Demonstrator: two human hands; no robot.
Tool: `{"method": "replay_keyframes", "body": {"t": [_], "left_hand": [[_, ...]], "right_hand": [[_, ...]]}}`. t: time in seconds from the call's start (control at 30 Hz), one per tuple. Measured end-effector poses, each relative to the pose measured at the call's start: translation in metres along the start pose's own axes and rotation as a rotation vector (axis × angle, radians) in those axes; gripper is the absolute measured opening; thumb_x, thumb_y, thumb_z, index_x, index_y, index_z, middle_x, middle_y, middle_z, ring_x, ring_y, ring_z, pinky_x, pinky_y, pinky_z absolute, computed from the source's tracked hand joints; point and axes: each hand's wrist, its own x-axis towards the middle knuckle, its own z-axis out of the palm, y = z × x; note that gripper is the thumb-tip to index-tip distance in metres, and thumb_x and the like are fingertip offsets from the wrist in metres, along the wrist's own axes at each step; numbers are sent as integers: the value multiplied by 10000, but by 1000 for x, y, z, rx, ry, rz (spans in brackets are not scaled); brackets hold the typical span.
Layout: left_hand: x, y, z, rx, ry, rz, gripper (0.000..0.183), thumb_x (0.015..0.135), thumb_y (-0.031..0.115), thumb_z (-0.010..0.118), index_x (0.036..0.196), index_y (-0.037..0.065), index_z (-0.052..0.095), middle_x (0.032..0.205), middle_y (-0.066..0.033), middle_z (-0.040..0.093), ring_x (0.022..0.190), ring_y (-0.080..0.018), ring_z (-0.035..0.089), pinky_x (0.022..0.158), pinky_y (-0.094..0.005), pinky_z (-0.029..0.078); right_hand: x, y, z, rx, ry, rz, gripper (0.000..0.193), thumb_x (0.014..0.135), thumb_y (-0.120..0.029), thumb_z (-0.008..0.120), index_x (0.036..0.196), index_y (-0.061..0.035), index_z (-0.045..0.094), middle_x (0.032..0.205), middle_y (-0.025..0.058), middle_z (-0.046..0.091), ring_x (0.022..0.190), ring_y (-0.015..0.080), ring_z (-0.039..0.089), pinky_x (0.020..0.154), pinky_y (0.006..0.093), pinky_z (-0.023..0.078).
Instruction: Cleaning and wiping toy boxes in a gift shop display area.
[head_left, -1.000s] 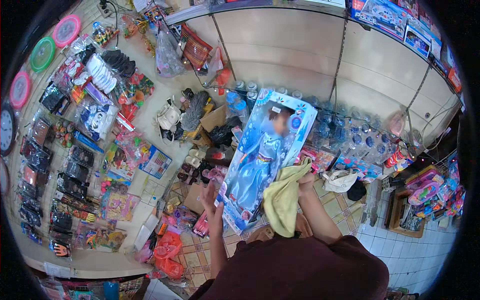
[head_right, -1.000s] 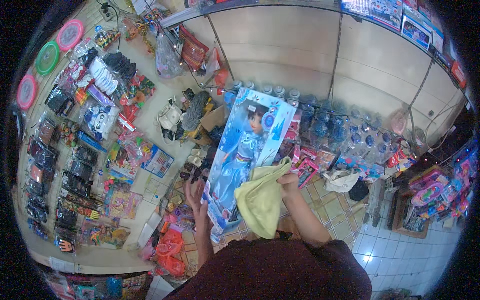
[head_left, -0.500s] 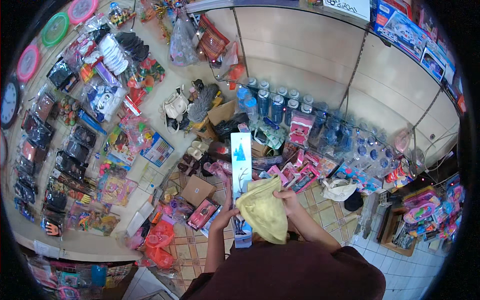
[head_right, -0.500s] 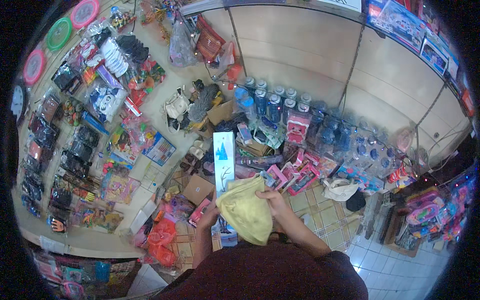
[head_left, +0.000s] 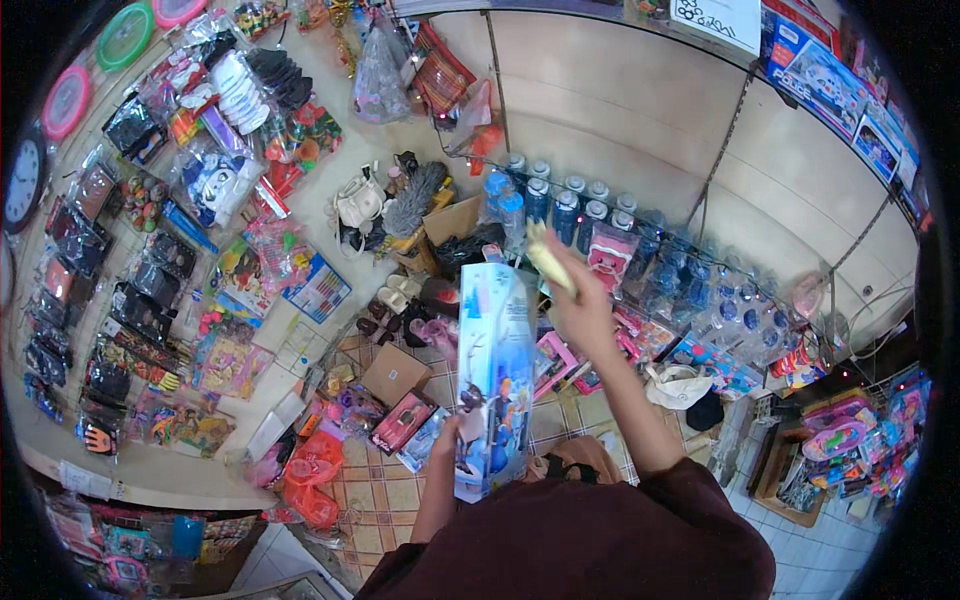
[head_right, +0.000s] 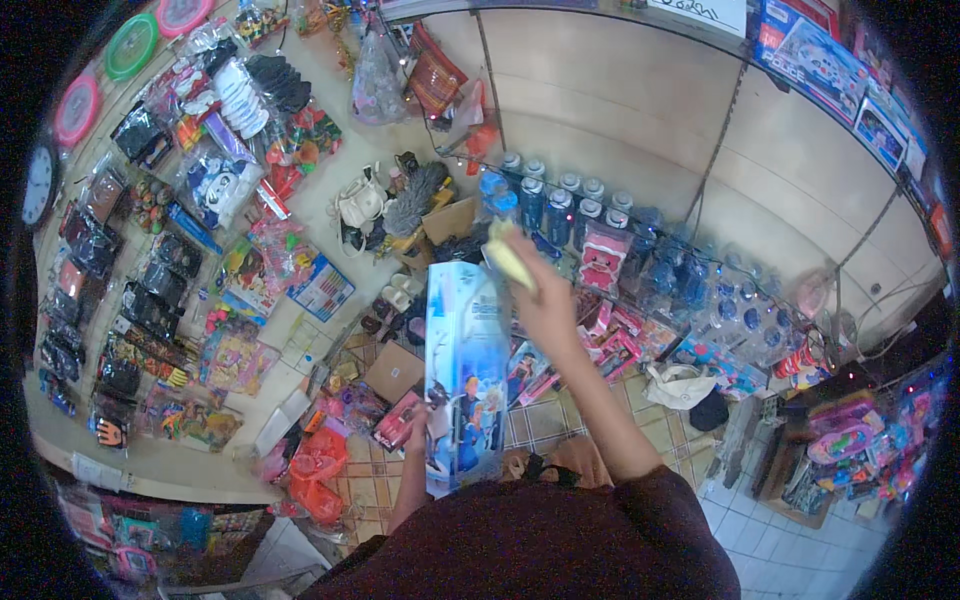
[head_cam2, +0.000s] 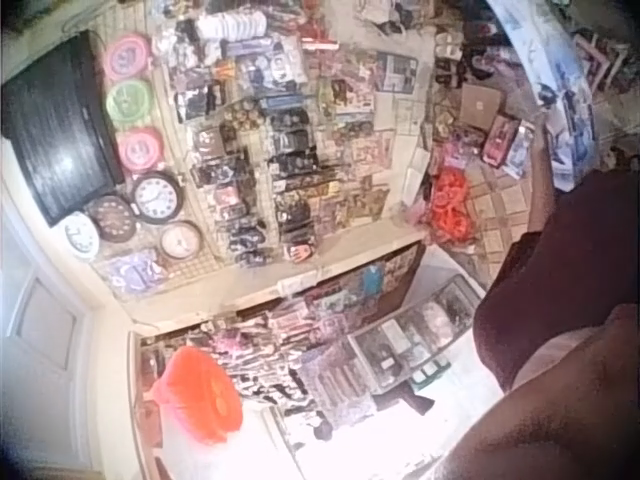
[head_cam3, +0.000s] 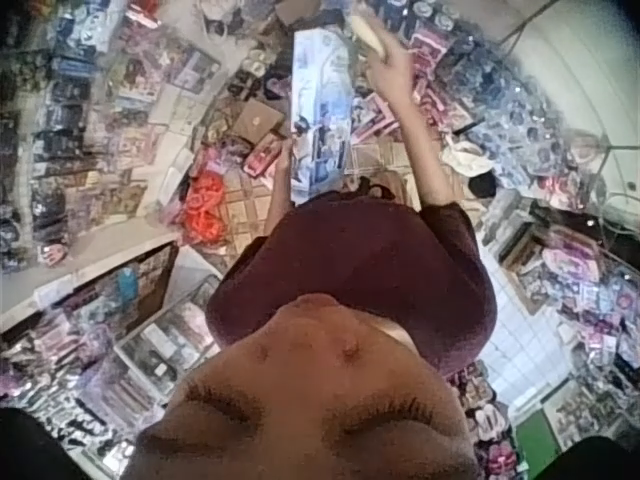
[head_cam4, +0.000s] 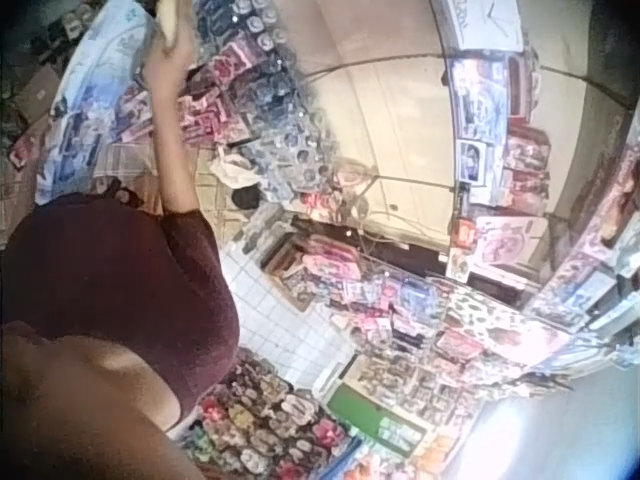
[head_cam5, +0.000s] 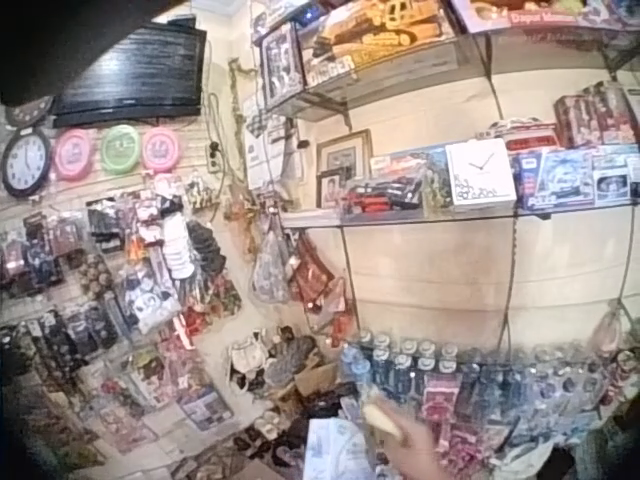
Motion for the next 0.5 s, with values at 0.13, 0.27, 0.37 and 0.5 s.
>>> {"method": "replay_keyframes", "body": {"t": [0.13,0.27,0.37,0.5], "left_hand": [[13,-4,13,11,5,-25,642,745,408,552,1191,-45,469,1080,-160,587,925,-267,613,851,-378,494],[-19,-28,4,15,25,-34,637,751,402,548,1198,-44,464,1096,-162,581,939,-264,609,866,-380,486],[29,4,35,9,81,-13,633,755,397,545,1203,-43,461,1109,-164,576,949,-262,606,878,-382,481],[17,-18,38,17,84,-41,628,761,390,540,1209,-41,456,1125,-166,570,962,-258,602,894,-383,473]], "right_hand": [[-4,-15,38,-97,-62,-57,653,744,150,390,1358,-70,353,1399,200,333,1321,412,219,1068,515,176],[-14,-7,44,-205,-70,-8,728,740,159,356,1415,-51,186,1468,198,157,1336,453,105,1052,590,113],[-23,-12,54,-227,-117,-17,748,732,153,358,1421,-23,127,1473,218,109,1335,466,92,1054,584,120],[-37,6,47,-337,-218,-64,774,702,154,366,1419,-11,127,1456,250,128,1322,488,122,1050,585,128]]}}
